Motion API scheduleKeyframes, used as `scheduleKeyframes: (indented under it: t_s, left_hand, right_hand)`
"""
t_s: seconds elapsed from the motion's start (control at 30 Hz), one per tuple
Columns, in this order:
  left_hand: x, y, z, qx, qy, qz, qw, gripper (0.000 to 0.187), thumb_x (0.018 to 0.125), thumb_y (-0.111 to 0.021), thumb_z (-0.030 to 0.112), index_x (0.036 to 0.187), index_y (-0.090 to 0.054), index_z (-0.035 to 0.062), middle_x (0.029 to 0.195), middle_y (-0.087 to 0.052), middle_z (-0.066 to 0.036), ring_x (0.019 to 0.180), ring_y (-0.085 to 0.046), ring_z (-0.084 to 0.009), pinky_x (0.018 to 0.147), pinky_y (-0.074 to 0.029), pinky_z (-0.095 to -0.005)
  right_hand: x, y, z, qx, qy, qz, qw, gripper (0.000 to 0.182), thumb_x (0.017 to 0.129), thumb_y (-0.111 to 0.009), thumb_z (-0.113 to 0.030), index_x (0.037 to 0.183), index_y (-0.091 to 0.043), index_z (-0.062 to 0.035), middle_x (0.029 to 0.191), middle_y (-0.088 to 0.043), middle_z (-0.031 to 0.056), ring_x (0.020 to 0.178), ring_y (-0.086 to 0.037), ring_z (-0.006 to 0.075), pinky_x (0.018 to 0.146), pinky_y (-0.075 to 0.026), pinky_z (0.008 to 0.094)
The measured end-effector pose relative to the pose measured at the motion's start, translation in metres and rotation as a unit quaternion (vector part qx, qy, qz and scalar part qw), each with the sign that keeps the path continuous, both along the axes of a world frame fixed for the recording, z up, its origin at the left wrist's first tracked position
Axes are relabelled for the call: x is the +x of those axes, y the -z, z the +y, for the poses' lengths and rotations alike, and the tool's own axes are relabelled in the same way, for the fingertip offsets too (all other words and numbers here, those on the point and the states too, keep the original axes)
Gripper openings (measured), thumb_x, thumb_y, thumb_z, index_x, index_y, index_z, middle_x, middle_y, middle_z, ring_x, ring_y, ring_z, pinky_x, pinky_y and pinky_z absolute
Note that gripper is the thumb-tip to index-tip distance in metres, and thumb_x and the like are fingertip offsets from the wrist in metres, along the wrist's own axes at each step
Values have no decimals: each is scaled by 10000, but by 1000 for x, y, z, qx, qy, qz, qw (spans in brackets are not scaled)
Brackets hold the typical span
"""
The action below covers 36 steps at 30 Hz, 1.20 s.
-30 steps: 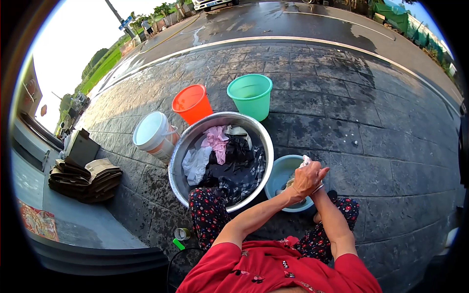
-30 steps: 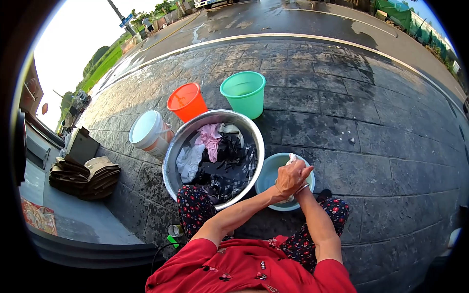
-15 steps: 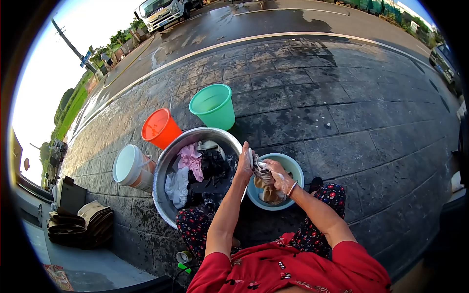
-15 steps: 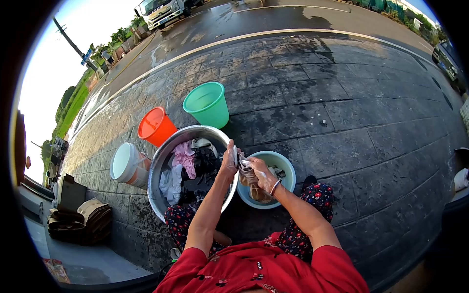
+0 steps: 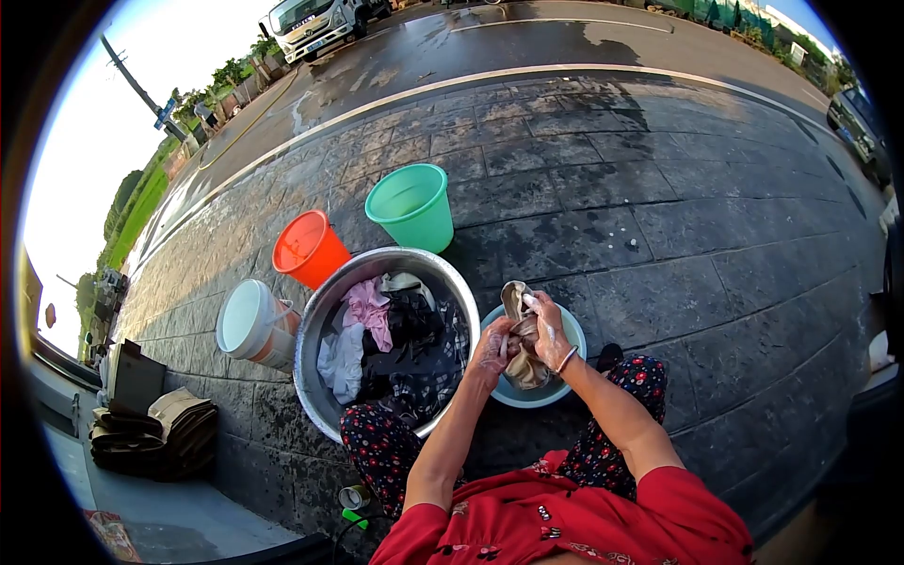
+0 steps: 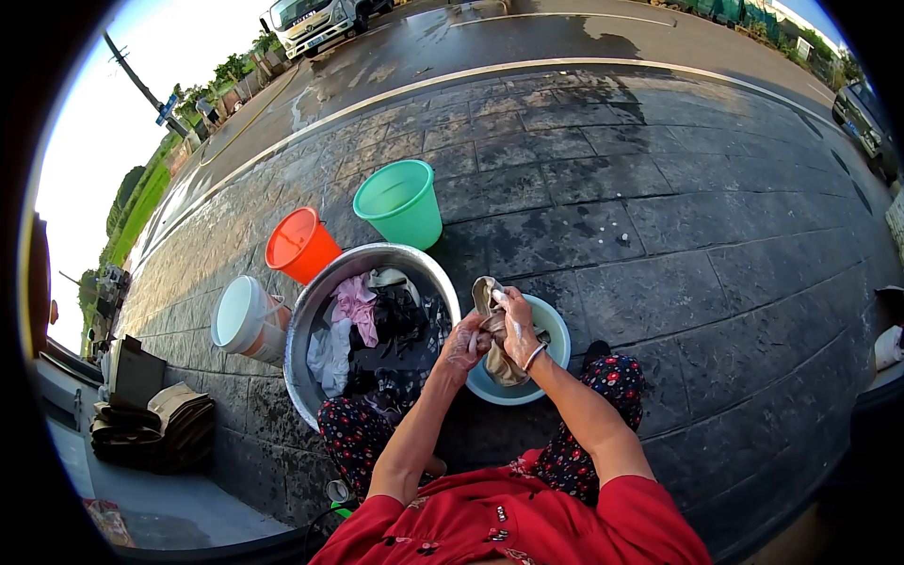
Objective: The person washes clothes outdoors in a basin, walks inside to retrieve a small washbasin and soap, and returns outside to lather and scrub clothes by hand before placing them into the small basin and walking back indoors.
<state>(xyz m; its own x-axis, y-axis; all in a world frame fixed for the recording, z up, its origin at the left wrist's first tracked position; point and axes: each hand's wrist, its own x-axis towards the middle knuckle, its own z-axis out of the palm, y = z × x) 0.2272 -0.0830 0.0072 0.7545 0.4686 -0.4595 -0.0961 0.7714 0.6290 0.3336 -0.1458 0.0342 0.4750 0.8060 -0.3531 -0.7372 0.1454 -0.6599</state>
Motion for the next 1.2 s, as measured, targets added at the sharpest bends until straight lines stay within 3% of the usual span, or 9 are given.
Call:
scheduleKeyframes:
  t_s: [0.3,0.47,0.63,0.73,0.77,0.87,0.93,1.03,1.2]
  left_hand:
    - [-10,-2,9,-65,-106,16,992,142,704,-500,77,607,-405,119,541,-353,20,407,-284,-95,372,-210,-251]
    - [9,-42,13,70,-176,48,981,80,836,-497,131,842,-545,66,653,-501,6,525,-447,-73,488,-362,-220]
    - [36,-31,-20,212,-140,22,967,183,859,-593,217,873,-561,37,771,-542,15,684,-494,-46,619,-409,-190]
    - [45,-38,-50,412,-174,187,875,231,846,-608,251,787,-582,29,657,-545,-25,631,-509,-83,578,-417,-252]
    - [52,-29,-57,565,-227,197,768,261,837,-607,257,736,-557,22,602,-500,-61,588,-487,-101,545,-404,-293]
    - [52,-17,-29,579,-235,255,738,298,830,-600,259,691,-505,14,586,-454,-76,558,-442,-108,525,-375,-315]
    - [43,-26,-6,396,-220,203,868,348,854,-544,278,655,-437,14,563,-396,-64,556,-360,-103,520,-343,-311]
    - [42,-35,-23,434,-203,201,855,363,861,-527,310,668,-429,18,582,-390,-75,577,-349,-104,535,-342,-308]
    - [47,-44,-59,631,-182,163,736,324,863,-505,295,707,-471,13,661,-506,-199,685,-528,-399,611,-398,-439]
  right_hand:
    - [2,-6,-3,-18,36,80,996,142,899,-483,-201,873,-532,-71,799,-578,46,687,-587,167,617,-487,303]
    - [-15,18,3,-54,-120,25,991,262,895,-535,-335,873,-586,-79,794,-607,21,663,-585,112,581,-474,254]
    - [0,21,2,-15,-17,79,997,242,891,-485,-310,832,-576,-93,748,-580,34,639,-575,137,577,-477,264]
    - [10,15,-10,134,-107,98,980,264,886,-442,-304,803,-577,-93,763,-579,43,700,-578,156,620,-467,275]
    - [12,28,-10,131,-110,97,980,264,886,-442,-304,803,-577,-93,763,-579,43,700,-578,156,620,-467,275]
    - [-14,-17,-9,-87,-13,55,995,263,892,-431,-291,843,-582,-82,800,-579,42,729,-573,160,650,-458,273]
    - [-20,8,-1,-113,-16,2,994,240,896,-422,-275,887,-571,-88,828,-552,26,724,-544,139,629,-433,257]
    - [-7,24,3,-93,-38,-1,995,250,897,-429,-291,779,-556,-111,703,-516,-2,622,-502,126,563,-410,274]
    - [20,37,-5,69,-100,54,991,296,890,-452,-372,678,-488,-168,617,-455,-50,537,-428,87,511,-353,258]
